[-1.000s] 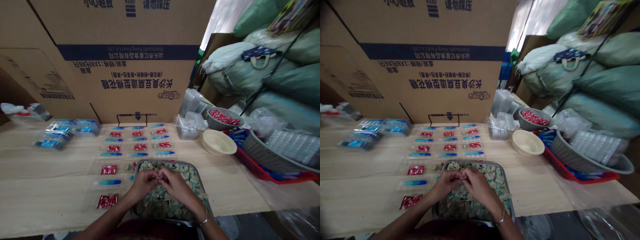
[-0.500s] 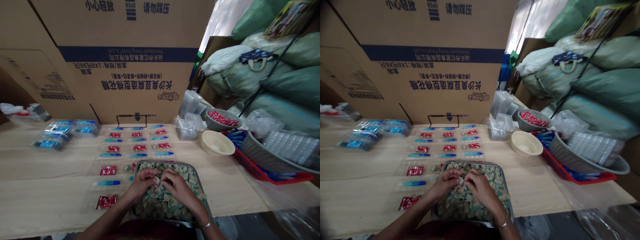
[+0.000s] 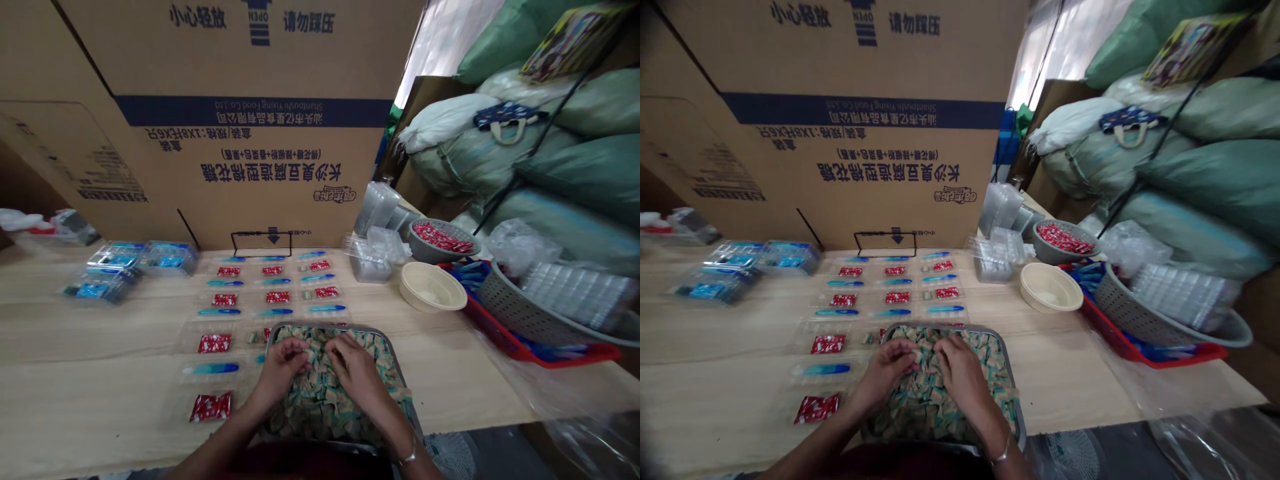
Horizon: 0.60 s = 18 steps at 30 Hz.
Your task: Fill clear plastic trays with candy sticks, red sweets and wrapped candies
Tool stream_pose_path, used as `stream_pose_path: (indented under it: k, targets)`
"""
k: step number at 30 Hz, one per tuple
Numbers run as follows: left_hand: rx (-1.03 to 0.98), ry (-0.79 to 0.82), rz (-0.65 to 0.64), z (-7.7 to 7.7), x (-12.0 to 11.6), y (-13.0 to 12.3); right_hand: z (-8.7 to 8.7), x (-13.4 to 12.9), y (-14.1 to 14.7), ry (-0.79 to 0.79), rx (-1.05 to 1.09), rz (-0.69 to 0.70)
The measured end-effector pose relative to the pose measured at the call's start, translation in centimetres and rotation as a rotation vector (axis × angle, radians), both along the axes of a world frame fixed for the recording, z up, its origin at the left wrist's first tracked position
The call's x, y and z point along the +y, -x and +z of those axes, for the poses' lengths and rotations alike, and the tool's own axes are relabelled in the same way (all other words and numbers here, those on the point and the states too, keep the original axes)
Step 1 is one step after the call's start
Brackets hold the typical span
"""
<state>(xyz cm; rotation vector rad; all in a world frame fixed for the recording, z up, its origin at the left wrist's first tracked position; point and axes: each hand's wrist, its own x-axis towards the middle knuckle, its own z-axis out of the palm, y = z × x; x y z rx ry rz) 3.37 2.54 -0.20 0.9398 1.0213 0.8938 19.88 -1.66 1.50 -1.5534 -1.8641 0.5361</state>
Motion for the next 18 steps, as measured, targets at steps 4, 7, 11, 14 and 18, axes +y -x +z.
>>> stream_pose_path:
  k: [4,7,11,14,18]
  targets:
    - [-0.019,0.005,0.012,0.0,-0.1,0.0,0.0,-0.2,1.3,-0.022,-0.104,-0.031]
    - [-0.034,-0.002,0.066,-0.1,0.0,0.2,-0.1,-0.1,1.8,0.000,-0.077,-0.048]
    - [-0.046,-0.051,0.181,0.3,0.1,0.5,0.4,-0.1,1.2,0.098,0.248,0.053]
    - [-0.020,-0.081,0.058,0.6,-0.1,0.5,0.8,-0.3,0.9,0.215,0.400,0.127]
    - [-0.013,-0.112,0.000,0.7,-0.6,0.1,0.3,-0.2,1.1,0.241,0.513,0.069]
